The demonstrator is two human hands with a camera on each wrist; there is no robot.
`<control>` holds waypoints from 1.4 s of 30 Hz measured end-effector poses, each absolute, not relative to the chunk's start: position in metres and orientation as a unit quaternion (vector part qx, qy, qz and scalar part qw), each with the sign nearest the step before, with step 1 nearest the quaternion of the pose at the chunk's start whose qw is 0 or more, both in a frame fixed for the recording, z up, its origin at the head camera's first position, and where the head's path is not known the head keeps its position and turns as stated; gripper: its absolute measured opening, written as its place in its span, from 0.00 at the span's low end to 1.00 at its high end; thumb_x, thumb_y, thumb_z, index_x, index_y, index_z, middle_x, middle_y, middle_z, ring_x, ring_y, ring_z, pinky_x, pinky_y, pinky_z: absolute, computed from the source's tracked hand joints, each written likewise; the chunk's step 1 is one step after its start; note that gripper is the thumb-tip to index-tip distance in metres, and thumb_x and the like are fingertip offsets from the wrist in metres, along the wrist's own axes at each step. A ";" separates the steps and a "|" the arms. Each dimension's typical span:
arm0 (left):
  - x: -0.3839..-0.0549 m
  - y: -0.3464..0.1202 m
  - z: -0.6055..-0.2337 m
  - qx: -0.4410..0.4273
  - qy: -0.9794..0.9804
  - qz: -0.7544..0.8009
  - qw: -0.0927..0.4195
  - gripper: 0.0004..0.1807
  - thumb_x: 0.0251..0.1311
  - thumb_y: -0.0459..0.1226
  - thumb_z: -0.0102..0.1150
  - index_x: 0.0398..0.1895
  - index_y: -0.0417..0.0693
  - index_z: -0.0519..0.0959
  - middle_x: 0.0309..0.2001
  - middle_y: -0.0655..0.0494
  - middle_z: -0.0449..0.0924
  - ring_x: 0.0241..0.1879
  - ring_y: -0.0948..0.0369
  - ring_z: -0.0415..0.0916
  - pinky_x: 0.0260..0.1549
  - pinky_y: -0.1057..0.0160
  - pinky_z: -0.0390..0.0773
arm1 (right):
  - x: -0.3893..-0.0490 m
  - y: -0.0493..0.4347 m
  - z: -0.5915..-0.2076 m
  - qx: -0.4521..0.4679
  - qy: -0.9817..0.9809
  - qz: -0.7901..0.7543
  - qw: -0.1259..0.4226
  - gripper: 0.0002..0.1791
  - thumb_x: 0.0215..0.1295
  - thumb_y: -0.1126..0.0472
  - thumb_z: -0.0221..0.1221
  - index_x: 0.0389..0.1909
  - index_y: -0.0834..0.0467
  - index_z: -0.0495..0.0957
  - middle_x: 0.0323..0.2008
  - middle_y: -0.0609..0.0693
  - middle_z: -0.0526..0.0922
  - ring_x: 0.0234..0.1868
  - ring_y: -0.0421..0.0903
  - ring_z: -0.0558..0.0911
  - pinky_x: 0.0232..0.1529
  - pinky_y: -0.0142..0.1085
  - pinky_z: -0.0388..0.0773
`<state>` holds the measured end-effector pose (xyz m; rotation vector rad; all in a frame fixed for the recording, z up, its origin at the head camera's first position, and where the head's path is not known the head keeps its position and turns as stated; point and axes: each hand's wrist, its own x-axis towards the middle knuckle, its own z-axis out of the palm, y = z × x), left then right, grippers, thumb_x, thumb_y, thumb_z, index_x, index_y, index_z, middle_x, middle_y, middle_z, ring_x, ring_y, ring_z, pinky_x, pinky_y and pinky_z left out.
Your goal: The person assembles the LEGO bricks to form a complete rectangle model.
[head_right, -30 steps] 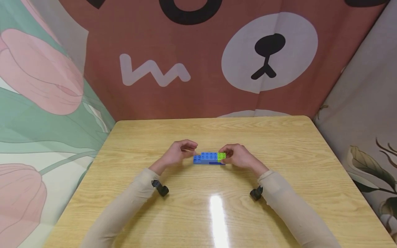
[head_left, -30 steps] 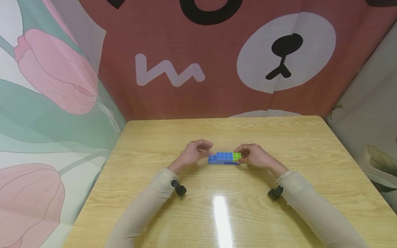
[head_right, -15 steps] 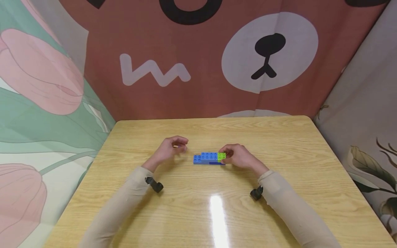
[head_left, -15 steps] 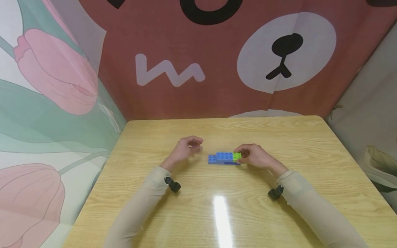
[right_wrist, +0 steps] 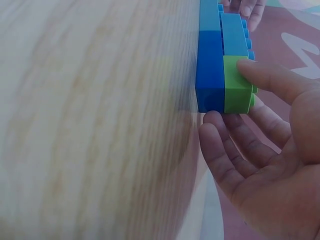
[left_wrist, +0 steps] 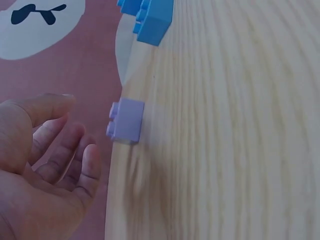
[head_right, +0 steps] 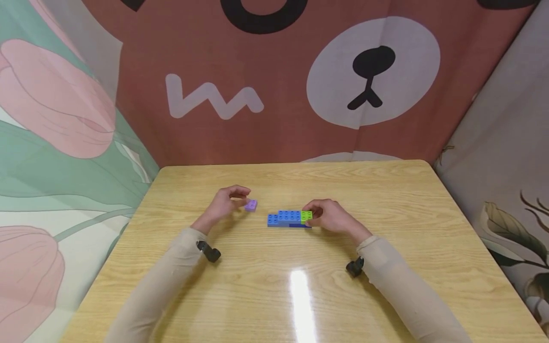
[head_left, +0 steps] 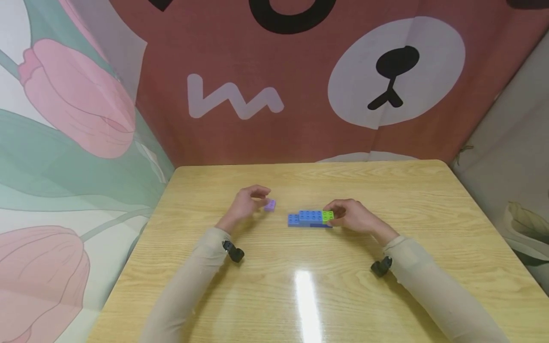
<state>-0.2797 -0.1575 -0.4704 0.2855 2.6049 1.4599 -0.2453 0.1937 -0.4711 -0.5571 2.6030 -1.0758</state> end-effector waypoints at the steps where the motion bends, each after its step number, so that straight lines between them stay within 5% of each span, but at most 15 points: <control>1: -0.281 -0.158 -0.471 0.091 0.866 0.486 0.072 0.19 0.64 0.37 0.65 0.59 0.46 0.80 0.57 0.46 0.81 0.57 0.53 0.77 0.46 0.59 0.83 | -0.245 0.194 -0.471 -0.193 0.898 -0.371 0.134 0.20 0.60 0.56 0.70 0.54 0.51 0.81 0.47 0.50 0.85 0.44 0.46 0.80 0.46 0.40 0.79; 10: -0.285 -0.161 -0.484 0.098 0.873 0.472 0.074 0.18 0.63 0.32 0.64 0.57 0.43 0.80 0.54 0.46 0.84 0.53 0.51 0.82 0.57 0.55 0.81 | -0.246 0.193 -0.471 -0.195 0.899 -0.371 0.132 0.20 0.60 0.56 0.70 0.54 0.52 0.81 0.47 0.50 0.85 0.45 0.46 0.81 0.46 0.40 0.79; 42: -0.282 -0.158 -0.491 0.094 0.892 0.433 0.083 0.17 0.58 0.31 0.69 0.51 0.50 0.84 0.46 0.50 0.87 0.48 0.54 0.83 0.51 0.57 0.83 | -0.246 0.194 -0.474 -0.195 0.897 -0.376 0.128 0.19 0.60 0.57 0.70 0.53 0.51 0.82 0.47 0.50 0.85 0.44 0.45 0.81 0.46 0.39 0.79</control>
